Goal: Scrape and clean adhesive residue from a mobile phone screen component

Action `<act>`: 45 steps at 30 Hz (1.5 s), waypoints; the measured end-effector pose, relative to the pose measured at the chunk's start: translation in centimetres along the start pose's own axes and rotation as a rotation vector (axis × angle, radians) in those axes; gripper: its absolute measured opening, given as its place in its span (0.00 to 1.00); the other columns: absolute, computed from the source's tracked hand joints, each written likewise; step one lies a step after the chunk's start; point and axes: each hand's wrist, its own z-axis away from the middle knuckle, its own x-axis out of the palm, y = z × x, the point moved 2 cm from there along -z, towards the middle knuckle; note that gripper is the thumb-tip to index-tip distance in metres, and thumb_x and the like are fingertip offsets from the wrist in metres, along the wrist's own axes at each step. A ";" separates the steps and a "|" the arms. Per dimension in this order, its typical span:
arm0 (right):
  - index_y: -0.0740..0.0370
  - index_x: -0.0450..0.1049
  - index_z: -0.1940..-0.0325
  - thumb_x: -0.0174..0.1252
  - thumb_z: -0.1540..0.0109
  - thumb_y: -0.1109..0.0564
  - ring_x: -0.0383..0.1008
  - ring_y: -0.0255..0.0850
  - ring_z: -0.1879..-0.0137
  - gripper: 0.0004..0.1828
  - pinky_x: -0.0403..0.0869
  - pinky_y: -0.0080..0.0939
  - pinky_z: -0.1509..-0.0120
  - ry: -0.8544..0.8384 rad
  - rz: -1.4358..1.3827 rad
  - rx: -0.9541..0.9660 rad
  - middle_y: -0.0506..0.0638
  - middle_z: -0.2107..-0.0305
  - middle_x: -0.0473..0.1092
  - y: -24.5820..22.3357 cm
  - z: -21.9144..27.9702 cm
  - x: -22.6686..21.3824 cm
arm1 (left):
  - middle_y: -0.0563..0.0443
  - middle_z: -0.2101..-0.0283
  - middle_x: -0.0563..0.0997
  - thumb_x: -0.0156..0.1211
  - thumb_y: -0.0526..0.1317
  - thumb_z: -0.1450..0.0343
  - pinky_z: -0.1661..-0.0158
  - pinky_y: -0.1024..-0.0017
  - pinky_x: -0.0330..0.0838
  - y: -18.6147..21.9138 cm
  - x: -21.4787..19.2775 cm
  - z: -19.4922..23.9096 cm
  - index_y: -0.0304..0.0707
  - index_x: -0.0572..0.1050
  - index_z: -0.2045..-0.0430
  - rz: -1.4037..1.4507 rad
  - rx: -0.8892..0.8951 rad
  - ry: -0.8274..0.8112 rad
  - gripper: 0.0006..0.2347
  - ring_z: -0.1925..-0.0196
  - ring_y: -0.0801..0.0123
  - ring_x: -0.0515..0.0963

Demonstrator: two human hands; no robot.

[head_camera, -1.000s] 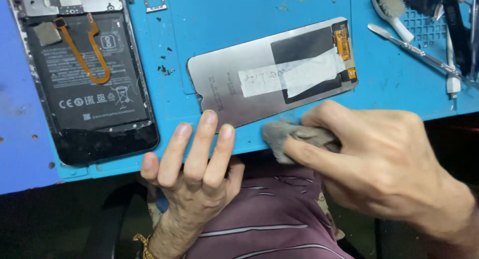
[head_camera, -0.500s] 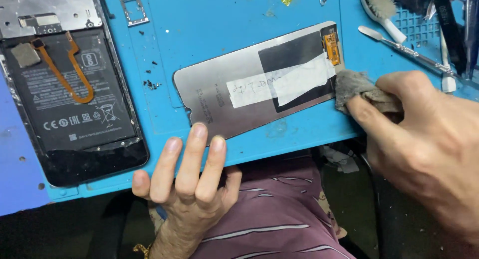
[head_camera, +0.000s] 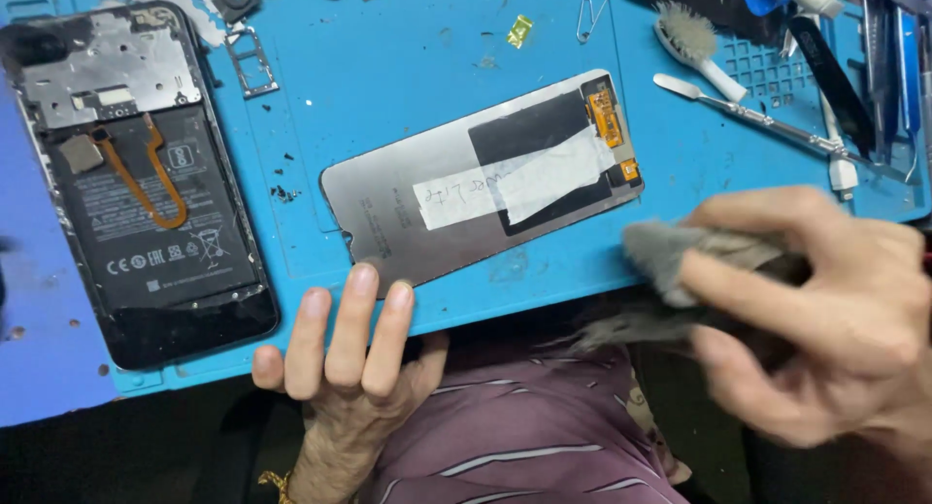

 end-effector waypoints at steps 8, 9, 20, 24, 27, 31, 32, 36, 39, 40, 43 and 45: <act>0.68 0.79 0.59 0.72 0.35 0.60 0.75 0.56 0.54 0.09 0.74 0.51 0.46 0.102 0.031 0.241 0.69 0.55 0.75 2.1 -0.9 -1.7 | 0.54 0.47 0.83 0.57 0.50 0.21 0.25 0.47 0.47 2.9 -4.1 -9.3 0.50 0.75 0.52 0.295 0.052 -0.068 0.10 0.39 0.58 0.74; 0.63 0.81 0.63 0.68 0.37 0.56 0.73 0.46 0.69 0.08 0.69 0.44 0.61 -0.056 -0.044 0.451 0.57 0.65 0.78 2.2 -2.5 -1.6 | 0.49 0.47 0.83 0.54 0.47 0.20 0.31 0.45 0.58 2.8 -3.7 -11.9 0.43 0.78 0.51 0.307 0.103 -0.165 0.11 0.41 0.53 0.75; 0.64 0.75 0.41 0.54 0.33 0.61 0.69 0.57 0.64 0.17 0.71 0.56 0.61 -0.261 0.205 -0.071 0.63 0.44 0.70 2.4 -1.6 -1.9 | 0.36 0.41 0.75 0.77 0.49 0.27 0.26 0.43 0.51 2.0 0.7 -15.8 0.22 0.74 0.40 0.472 0.209 -0.428 0.29 0.42 0.47 0.73; 0.52 0.82 0.56 0.60 0.41 0.46 0.77 0.50 0.58 0.14 0.73 0.49 0.51 -0.388 0.198 0.468 0.53 0.62 0.78 3.2 -1.4 -0.9 | 0.34 0.40 0.75 0.78 0.48 0.26 0.26 0.38 0.47 1.6 0.8 -15.4 0.20 0.73 0.37 0.544 0.229 -0.455 0.30 0.42 0.44 0.72; 0.52 0.85 0.65 0.62 0.44 0.44 0.74 0.46 0.78 0.14 0.68 0.45 0.66 -0.441 0.060 0.770 0.54 0.85 0.76 3.1 -2.3 -0.1 | 0.34 0.40 0.75 0.76 0.46 0.23 0.26 0.37 0.46 1.7 0.9 -15.1 0.20 0.75 0.39 0.578 0.224 -0.454 0.26 0.42 0.42 0.72; 0.53 0.83 0.55 0.66 0.44 0.46 0.79 0.45 0.64 0.16 0.71 0.46 0.55 -0.400 0.061 0.653 0.53 0.70 0.81 2.8 -0.9 0.2 | 0.34 0.39 0.74 0.74 0.43 0.23 0.26 0.36 0.44 1.6 0.8 -14.7 0.21 0.75 0.39 0.608 0.206 -0.455 0.24 0.41 0.39 0.71; 0.53 0.83 0.55 0.66 0.44 0.46 0.79 0.45 0.64 0.16 0.71 0.46 0.55 -0.404 0.064 0.649 0.53 0.70 0.81 2.9 -0.3 0.0 | 0.34 0.39 0.74 0.74 0.43 0.23 0.26 0.36 0.44 1.6 0.8 -14.6 0.21 0.75 0.39 0.608 0.199 -0.453 0.24 0.41 0.39 0.71; 0.63 0.76 0.42 0.58 0.38 0.55 0.75 0.55 0.58 0.21 0.74 0.52 0.53 -0.388 0.151 0.110 0.63 0.52 0.72 3.2 0.3 -0.5 | 0.39 0.40 0.74 0.76 0.47 0.25 0.27 0.37 0.47 1.2 1.0 -14.2 0.26 0.75 0.38 0.564 0.198 -0.436 0.27 0.41 0.42 0.71; 0.69 0.75 0.43 0.57 0.34 0.63 0.73 0.58 0.60 0.15 0.71 0.56 0.62 -0.307 0.200 -0.273 0.65 0.44 0.70 1.7 -1.0 0.0 | 0.41 0.40 0.74 0.76 0.50 0.25 0.27 0.38 0.48 1.3 1.0 -14.1 0.27 0.75 0.38 0.537 0.214 -0.430 0.28 0.41 0.43 0.71; 0.66 0.77 0.46 0.59 0.33 0.62 0.73 0.54 0.63 0.11 0.68 0.55 0.71 -0.281 0.210 -0.243 0.60 0.46 0.72 1.2 -1.6 0.3 | 0.41 0.40 0.74 0.75 0.51 0.25 0.27 0.39 0.48 1.4 1.1 -14.0 0.27 0.75 0.37 0.519 0.219 -0.431 0.28 0.41 0.43 0.71; 0.64 0.71 0.34 0.54 0.35 0.61 0.71 0.51 0.59 0.23 0.72 0.53 0.59 -0.381 0.161 -0.163 0.57 0.38 0.68 1.5 -0.7 -0.6 | 0.43 0.41 0.74 0.77 0.52 0.26 0.29 0.43 0.53 1.2 0.8 -14.0 0.29 0.75 0.39 0.477 0.234 -0.396 0.28 0.43 0.46 0.70; 0.51 0.74 0.39 0.54 0.38 0.59 0.69 0.50 0.63 0.22 0.70 0.50 0.61 -0.464 0.117 0.072 0.50 0.45 0.72 1.7 -0.8 0.0 | 0.44 0.41 0.74 0.78 0.54 0.26 0.29 0.44 0.53 1.1 0.8 -13.7 0.29 0.76 0.39 0.457 0.228 -0.383 0.29 0.43 0.47 0.71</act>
